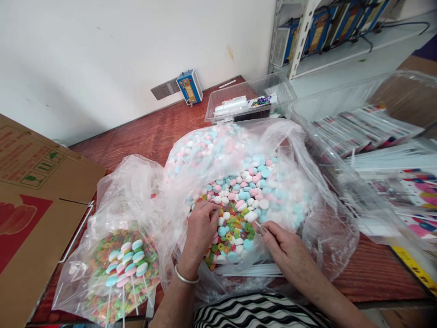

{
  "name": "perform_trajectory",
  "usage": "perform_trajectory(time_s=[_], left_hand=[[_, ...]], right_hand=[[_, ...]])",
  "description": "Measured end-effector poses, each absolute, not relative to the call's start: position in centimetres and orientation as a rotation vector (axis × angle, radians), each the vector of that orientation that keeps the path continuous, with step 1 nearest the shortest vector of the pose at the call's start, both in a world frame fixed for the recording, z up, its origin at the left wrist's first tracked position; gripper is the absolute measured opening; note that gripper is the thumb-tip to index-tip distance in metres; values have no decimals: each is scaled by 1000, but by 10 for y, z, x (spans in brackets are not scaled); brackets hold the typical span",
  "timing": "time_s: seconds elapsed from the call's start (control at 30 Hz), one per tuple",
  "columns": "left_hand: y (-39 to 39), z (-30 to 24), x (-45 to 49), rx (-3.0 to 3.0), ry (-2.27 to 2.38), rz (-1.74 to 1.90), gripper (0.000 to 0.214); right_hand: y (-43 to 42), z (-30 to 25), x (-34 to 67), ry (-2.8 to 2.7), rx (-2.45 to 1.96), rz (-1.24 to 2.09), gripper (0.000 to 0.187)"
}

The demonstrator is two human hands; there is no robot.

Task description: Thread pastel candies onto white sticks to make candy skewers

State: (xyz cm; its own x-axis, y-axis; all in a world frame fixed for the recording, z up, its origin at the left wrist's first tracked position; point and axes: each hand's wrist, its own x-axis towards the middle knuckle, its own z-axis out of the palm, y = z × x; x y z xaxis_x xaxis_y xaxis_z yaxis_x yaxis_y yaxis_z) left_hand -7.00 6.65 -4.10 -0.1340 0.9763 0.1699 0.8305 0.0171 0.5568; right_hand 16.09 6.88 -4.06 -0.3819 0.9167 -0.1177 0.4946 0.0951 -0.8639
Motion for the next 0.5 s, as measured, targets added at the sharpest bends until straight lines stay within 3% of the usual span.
perform_trajectory(time_s=[0.3,0.5], left_hand=[[76,-50,-49,1967,2172,707,14],[74,-43,-57,1202,1870,1060,17]], right_hand=[[66,-48,161,-1998,-1369,1239,27],[60,-45,157,-2034,-1338,1294,27]])
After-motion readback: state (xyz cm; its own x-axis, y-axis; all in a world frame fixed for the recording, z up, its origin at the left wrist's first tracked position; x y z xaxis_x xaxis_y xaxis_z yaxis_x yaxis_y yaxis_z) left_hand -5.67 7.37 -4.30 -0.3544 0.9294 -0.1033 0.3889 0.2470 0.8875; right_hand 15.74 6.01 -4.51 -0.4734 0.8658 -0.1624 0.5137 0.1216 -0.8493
